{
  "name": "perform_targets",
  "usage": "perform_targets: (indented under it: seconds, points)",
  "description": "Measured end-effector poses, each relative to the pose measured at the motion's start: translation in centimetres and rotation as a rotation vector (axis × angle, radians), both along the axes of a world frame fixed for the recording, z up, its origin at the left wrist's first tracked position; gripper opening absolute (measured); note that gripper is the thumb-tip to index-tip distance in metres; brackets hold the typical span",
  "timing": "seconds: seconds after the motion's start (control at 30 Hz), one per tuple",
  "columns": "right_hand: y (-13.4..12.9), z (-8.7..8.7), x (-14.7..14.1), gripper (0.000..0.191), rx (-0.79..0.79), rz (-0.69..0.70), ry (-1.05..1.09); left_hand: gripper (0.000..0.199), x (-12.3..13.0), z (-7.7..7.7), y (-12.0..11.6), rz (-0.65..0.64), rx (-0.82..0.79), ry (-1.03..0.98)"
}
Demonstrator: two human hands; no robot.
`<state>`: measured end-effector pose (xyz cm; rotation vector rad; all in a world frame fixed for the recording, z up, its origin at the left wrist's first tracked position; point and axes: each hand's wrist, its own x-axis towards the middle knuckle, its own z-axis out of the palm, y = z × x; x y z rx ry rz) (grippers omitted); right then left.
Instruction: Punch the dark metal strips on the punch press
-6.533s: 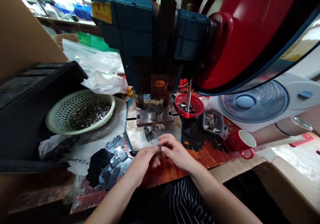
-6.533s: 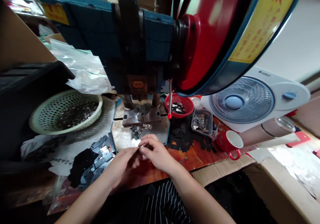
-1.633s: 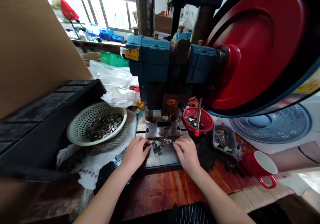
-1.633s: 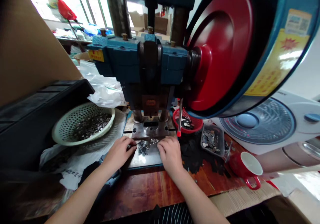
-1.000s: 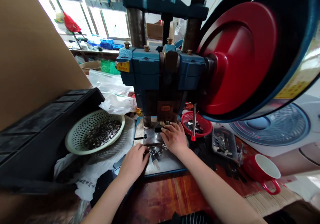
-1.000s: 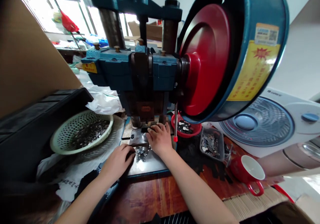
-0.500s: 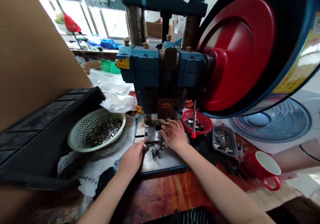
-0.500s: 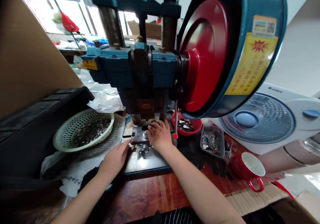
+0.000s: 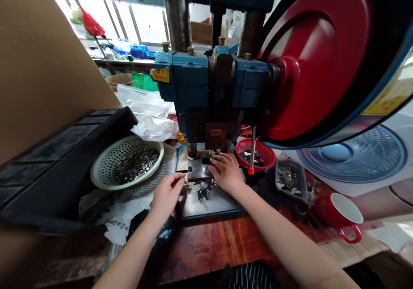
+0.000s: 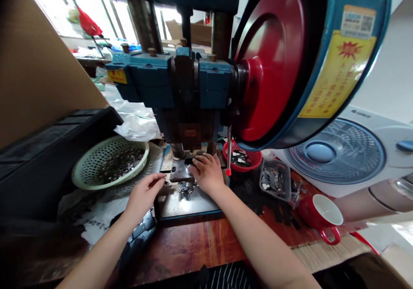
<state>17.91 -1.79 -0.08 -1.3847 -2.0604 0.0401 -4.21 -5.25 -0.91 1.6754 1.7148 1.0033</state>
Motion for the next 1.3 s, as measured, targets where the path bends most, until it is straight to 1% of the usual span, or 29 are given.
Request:
perform_targets:
  seconds: [0.1, 0.2, 0.3, 0.4, 0.5, 0.67, 0.87, 1.1, 1.2, 1.27, 1.3]
  points:
    - [0.3, -0.5, 0.4, 0.029, 0.014, 0.021, 0.136, 0.028, 1.6, 1.1, 1.0, -0.020, -0.009, -0.116]
    - [0.5, -1.0, 0.8, 0.029, 0.066, -0.003, 0.236, 0.027, 3.7, 2.2, 2.4, -0.078, 0.034, -0.151]
    - [0.6, -1.3, 1.2, 0.028, 0.111, -0.020, 0.254, 0.026, 5.4, 2.7, 4.0, -0.105, 0.074, -0.068]
    - [0.8, -1.5, 1.4, 0.030, 0.128, 0.009, 0.204, 0.025, 6.2, 2.6, 5.3, -0.110, 0.119, 0.026]
    - [0.9, -1.5, 1.5, 0.034, 0.106, 0.035, 0.133, 0.025, 6.4, 2.1, 6.1, -0.115, 0.142, 0.048]
    - [1.0, -1.5, 1.6, 0.041, 0.052, 0.023, 0.043, 0.024, 6.3, 1.8, 6.5, -0.113, 0.177, 0.089]
    - [0.8, -0.9, 1.5, 0.041, 0.039, 0.014, -0.021, 0.022, 6.0, 1.8, 7.1, -0.140, 0.189, 0.123]
    - [0.8, 0.1, 0.8, 0.039, 0.066, 0.029, -0.163, 0.021, 5.7, 0.5, 8.4, -0.195, 0.158, 0.122]
    - [1.0, 0.6, 0.5, 0.036, 0.035, 0.020, -0.107, 0.022, 5.8, 0.3, 8.6, -0.192, 0.155, 0.100]
    - [0.9, 0.5, 0.8, 0.034, 0.013, 0.023, 0.013, 0.023, 5.7, 0.5, 8.4, -0.155, 0.170, 0.082]
    - [0.7, 0.2, 1.1, 0.032, 0.004, 0.022, 0.107, 0.024, 5.5, 0.7, 8.2, -0.128, 0.180, 0.072]
